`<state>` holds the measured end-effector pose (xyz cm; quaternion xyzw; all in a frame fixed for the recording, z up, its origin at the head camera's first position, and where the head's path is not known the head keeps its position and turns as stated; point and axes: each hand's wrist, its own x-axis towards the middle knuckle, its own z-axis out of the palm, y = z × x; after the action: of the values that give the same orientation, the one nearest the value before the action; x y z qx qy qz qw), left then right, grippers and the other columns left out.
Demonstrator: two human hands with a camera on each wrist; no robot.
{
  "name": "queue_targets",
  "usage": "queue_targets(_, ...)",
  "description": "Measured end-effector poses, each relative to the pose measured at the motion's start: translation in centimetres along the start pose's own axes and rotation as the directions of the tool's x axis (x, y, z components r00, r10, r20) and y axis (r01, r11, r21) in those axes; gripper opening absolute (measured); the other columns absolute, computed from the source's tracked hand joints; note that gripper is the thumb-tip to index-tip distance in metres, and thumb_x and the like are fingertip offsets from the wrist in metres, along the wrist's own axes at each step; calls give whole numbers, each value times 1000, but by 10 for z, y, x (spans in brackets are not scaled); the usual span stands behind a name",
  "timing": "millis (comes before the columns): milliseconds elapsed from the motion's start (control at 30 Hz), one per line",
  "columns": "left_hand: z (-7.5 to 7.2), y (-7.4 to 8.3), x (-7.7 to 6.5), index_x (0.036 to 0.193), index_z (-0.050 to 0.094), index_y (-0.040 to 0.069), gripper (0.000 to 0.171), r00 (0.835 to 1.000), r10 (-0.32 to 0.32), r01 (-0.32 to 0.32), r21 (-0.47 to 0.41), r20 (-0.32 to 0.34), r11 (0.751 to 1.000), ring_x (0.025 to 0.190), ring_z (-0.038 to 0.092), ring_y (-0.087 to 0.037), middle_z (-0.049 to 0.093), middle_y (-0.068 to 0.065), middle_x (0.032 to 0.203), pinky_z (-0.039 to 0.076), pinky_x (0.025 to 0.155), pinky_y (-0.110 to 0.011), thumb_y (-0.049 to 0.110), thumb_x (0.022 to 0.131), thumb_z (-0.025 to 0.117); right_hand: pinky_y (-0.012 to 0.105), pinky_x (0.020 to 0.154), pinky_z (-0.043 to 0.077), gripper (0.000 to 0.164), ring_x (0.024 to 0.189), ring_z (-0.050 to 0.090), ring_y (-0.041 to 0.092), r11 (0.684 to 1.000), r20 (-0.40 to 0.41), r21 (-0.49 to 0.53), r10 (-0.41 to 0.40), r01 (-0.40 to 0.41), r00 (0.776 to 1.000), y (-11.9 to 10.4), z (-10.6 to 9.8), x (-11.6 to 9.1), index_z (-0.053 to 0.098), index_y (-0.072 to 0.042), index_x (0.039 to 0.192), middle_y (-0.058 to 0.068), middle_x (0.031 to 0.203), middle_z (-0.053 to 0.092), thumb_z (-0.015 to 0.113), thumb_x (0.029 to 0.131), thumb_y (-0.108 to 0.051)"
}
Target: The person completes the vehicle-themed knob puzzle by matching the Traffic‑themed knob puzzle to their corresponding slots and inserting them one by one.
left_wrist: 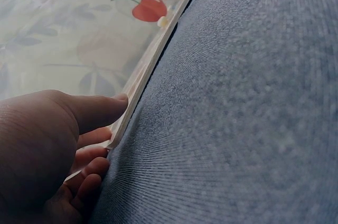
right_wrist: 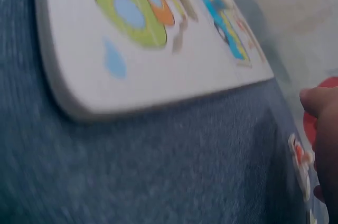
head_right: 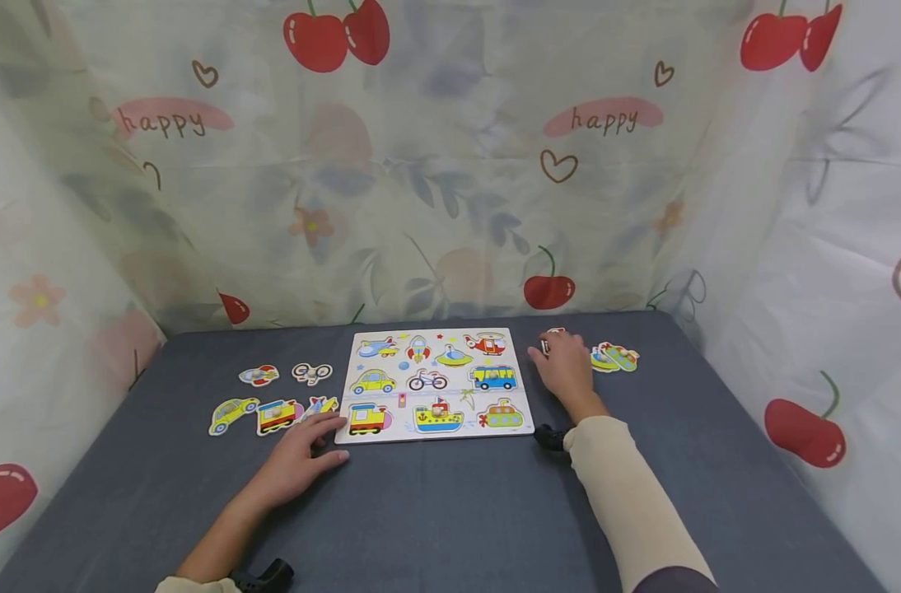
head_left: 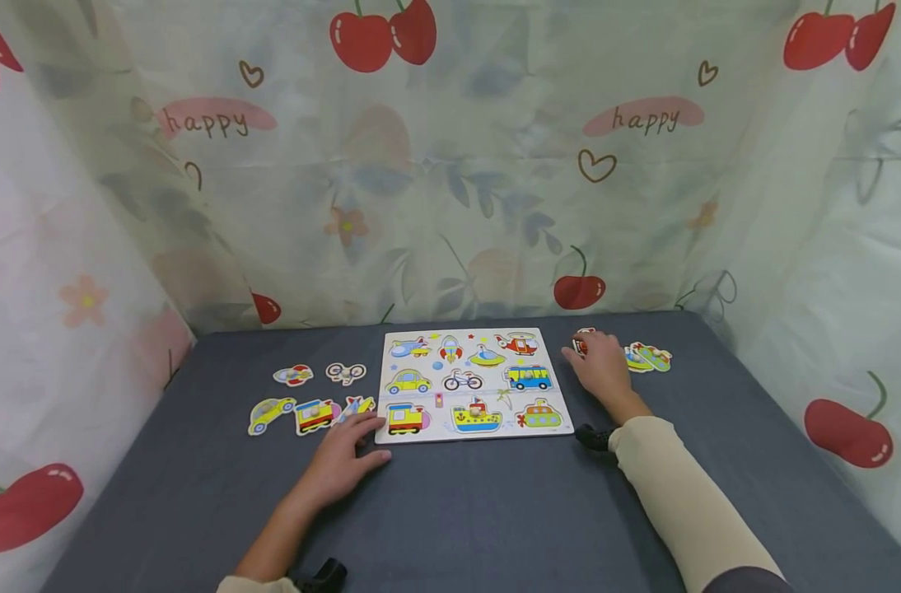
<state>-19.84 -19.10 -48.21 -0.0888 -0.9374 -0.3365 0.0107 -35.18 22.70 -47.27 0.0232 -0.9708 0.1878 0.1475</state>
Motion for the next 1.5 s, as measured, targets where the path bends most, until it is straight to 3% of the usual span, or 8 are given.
queue_targets(300,-1,0,-1,131,62,13,50,1000,10,-10,-3,2,1000,106,55,-25,53,-9,137,44,90,-46,28,85,76,61,101,28,55,123,39,46,996,6,-86,28,-28,1000,18,3,-1,54,5,132,27,132,51,65,92,-32)
queue_targets(667,-1,1,0,131,62,13,50,1000,16,-16,-6,0,1000,107,54,-25,53,-8,137,44,91,-45,28,85,75,64,103,19,68,132,24,48,994,104,-60,98,-92,990,25,2,2,39,3,143,28,144,36,61,94,-39)
queue_targets(967,-3,4,-2,131,62,12,50,1000,5,-5,-4,1,1000,106,55,-25,53,-9,137,44,91,-46,27,85,76,66,104,14,69,133,21,49,992,139,-45,123,-117,983,21,2,3,39,2,144,28,145,33,59,94,-40)
queue_targets(1267,-3,3,-1,131,62,12,50,1000,8,-8,-5,-2,1000,107,55,-25,53,-9,137,44,91,-46,26,85,76,64,102,20,53,131,29,48,991,49,-7,136,-136,990,19,6,1,53,-2,135,27,139,44,59,95,-35)
queue_targets(1500,-3,4,-1,130,62,12,49,1000,7,-7,-8,2,1000,104,56,-24,53,-9,136,44,90,-45,26,85,76,60,97,27,37,120,42,43,992,-40,18,125,-124,991,20,12,2,64,-2,120,23,125,57,63,94,-28)
